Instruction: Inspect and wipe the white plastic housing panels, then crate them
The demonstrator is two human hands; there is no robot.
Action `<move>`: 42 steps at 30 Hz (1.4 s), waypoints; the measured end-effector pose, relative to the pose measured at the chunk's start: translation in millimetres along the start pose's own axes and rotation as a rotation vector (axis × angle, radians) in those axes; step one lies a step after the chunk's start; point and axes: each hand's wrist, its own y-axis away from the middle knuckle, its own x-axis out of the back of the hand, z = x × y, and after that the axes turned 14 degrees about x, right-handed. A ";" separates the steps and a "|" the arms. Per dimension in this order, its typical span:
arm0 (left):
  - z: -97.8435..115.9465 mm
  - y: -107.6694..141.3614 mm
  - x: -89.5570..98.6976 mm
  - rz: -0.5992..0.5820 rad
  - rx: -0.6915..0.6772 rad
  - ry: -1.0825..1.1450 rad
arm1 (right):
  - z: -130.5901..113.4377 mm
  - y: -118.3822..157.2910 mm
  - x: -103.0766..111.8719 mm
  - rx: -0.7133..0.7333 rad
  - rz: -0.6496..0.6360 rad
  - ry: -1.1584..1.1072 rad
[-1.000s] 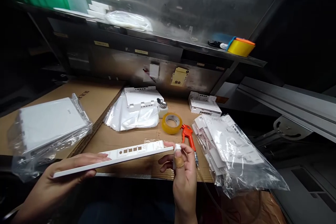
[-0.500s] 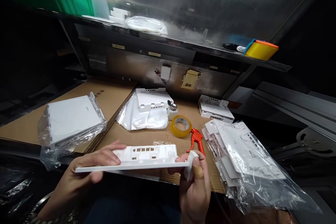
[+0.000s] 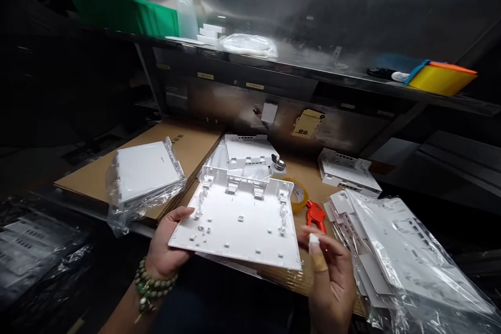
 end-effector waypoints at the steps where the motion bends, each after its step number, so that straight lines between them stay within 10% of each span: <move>1: -1.0 0.8 -2.9 0.008 -0.024 0.007 | 0.3 -0.7 -2.3 0.073 0.035 0.102; 3: -5.3 2.3 -10.1 0.015 -0.082 0.015 | -7.7 4.9 -12.1 0.273 0.011 0.225; 8: -22.4 4.8 -28.5 -0.024 -0.223 -0.017 | -53.0 42.2 -59.9 0.620 -0.614 0.132; 15: -26.4 8.6 -28.4 -0.085 -0.276 -0.119 | -68.2 48.9 -82.3 0.686 -0.759 0.062; 24: -24.3 9.7 -26.5 -0.052 -0.290 -0.105 | -65.9 56.9 -85.4 0.664 -0.711 0.053; 32: 12.6 29.8 -6.9 -0.072 -0.224 -0.136 | -22.1 3.6 -6.0 0.461 -0.332 0.402; 36: 22.1 40.3 9.8 -0.041 -0.285 -0.150 | -18.2 0.6 3.2 0.494 -0.395 0.432; 42: 45.8 42.1 49.1 0.136 0.056 -0.187 | -15.0 6.9 -6.5 0.552 -0.460 0.459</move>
